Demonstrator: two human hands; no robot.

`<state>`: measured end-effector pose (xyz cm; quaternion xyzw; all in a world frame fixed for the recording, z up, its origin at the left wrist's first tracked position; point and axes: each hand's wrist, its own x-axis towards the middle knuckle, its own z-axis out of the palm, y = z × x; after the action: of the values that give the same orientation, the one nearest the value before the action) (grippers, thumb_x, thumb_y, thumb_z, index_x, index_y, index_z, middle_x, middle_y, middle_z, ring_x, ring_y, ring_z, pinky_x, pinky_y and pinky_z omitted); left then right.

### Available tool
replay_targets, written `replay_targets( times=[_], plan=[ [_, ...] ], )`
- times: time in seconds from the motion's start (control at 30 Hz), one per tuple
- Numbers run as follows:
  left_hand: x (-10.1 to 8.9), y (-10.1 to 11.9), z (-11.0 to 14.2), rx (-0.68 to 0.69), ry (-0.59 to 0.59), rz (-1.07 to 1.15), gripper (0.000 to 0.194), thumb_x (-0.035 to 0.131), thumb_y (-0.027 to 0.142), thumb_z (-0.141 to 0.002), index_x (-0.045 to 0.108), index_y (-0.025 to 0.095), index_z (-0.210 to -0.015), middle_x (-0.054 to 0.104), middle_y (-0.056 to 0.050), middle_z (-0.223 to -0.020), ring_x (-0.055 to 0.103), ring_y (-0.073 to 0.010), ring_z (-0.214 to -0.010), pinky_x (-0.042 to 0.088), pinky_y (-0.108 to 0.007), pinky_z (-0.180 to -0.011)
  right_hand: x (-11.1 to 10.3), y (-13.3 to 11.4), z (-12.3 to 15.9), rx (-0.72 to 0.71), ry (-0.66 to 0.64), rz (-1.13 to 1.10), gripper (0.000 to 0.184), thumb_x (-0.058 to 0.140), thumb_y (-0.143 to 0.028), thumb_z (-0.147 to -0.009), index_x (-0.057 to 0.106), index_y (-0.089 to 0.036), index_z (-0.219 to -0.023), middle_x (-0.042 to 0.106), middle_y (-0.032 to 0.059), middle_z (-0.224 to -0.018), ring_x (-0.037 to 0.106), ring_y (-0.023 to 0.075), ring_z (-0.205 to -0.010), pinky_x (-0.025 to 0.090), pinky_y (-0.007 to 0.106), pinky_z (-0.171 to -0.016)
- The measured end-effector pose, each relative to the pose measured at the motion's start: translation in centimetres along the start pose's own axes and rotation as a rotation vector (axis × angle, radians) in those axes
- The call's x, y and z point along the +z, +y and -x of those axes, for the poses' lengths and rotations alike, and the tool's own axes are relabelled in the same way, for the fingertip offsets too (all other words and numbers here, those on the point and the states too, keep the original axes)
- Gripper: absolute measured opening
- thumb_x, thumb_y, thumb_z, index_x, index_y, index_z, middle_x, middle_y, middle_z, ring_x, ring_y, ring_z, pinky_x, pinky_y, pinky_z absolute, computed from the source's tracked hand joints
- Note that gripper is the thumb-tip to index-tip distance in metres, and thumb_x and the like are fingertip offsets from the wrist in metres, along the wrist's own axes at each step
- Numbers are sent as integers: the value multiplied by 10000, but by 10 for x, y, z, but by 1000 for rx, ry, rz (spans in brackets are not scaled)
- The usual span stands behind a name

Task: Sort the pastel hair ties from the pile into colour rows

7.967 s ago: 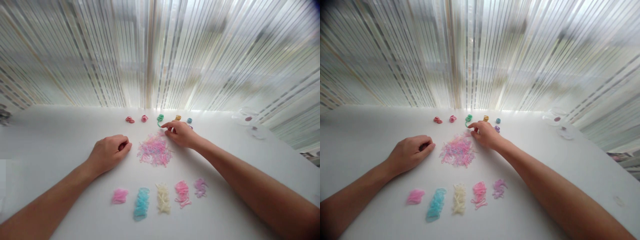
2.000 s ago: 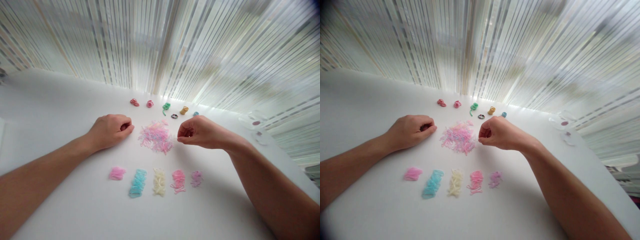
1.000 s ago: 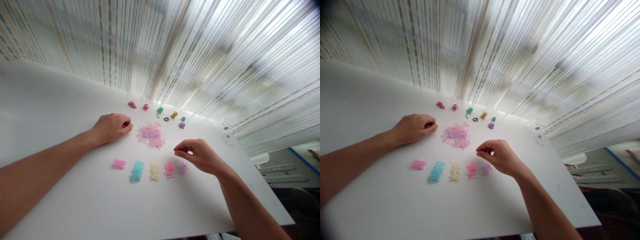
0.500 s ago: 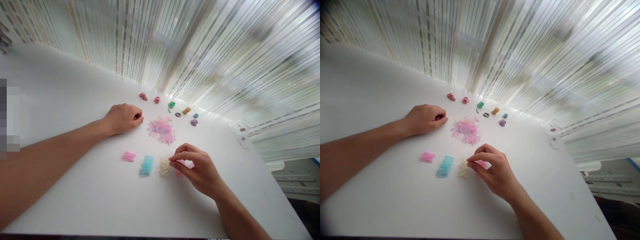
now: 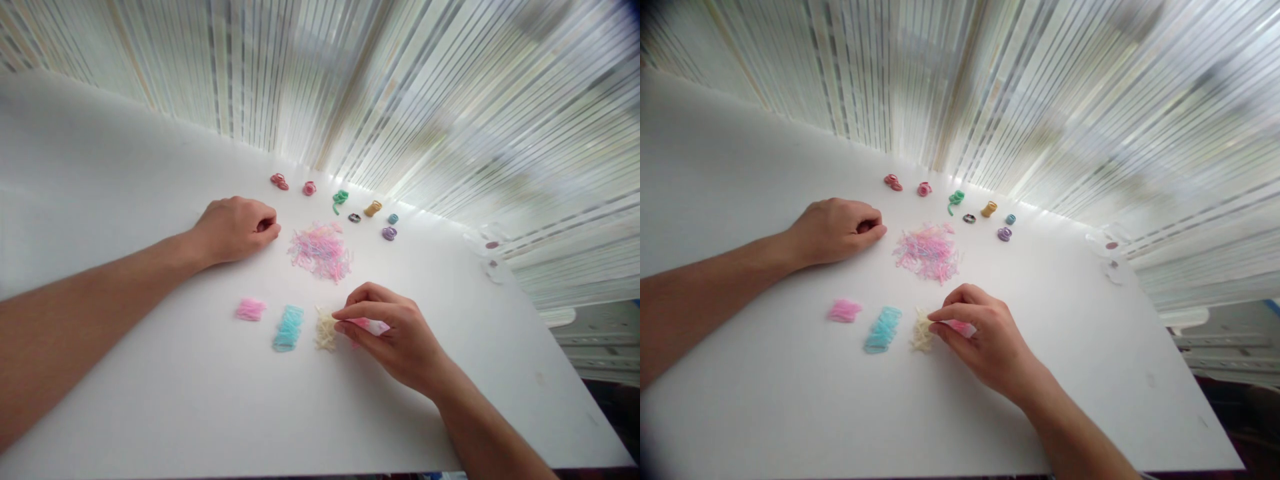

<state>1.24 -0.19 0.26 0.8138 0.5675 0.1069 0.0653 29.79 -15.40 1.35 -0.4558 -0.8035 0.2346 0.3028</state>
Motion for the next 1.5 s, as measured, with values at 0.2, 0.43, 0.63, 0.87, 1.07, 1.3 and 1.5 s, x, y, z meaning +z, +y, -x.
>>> replay_targets(
  times=[0.2,0.43,0.63,0.87,1.07,1.3,1.5],
  plan=[
    [0,0,0,-2,-2,21,318,511,453,-971,688,228,-832,776,-43,-946,677,-238,-876,337,-358,-745,-3,1,2,16,-10,-9,112,805,-191,-999,904,-245,-1000,785,58,-938,757,166,-775,586,258,-599],
    [-3,1,2,3,-11,29,315,484,470,-952,654,234,-831,763,-48,-938,651,-240,-863,311,-367,-727,-17,7,2,111,164,50,119,795,-304,-1026,894,-258,-979,791,59,-922,708,178,-770,532,300,-593],
    [-5,-1,3,32,-10,38,308,480,457,-951,549,229,-755,740,-54,-889,612,-222,-796,301,-366,-689,-47,44,-22,248,315,-1,280,832,-473,-959,884,-207,-888,786,75,-802,623,192,-705,479,348,-627],
    [-4,-7,2,53,2,56,350,463,495,-978,589,235,-779,727,-44,-848,602,-210,-769,333,-351,-696,-59,95,-74,363,374,-193,394,836,-544,-850,854,-156,-918,777,89,-809,584,169,-685,427,320,-592],
    [-4,-10,2,36,-10,44,378,455,529,-984,609,241,-793,717,-39,-814,610,-216,-759,355,-346,-706,-26,110,-76,256,258,-170,279,799,-400,-834,879,-165,-959,732,38,-752,550,146,-660,441,319,-642],
    [-2,-16,2,43,24,29,400,464,553,-981,637,245,-794,711,-33,-776,610,-214,-726,367,-350,-697,-31,109,-68,59,84,19,294,701,-249,-942,899,-178,-1146,739,66,-943,521,127,-682,459,315,-689],
    [-3,-14,2,42,17,25,400,468,560,-980,641,245,-804,714,-37,-794,609,-214,-739,377,-351,-713,-33,109,-69,61,42,27,249,712,-270,-965,911,-209,-1103,715,65,-968,499,132,-687,453,320,-700]
  ],
)
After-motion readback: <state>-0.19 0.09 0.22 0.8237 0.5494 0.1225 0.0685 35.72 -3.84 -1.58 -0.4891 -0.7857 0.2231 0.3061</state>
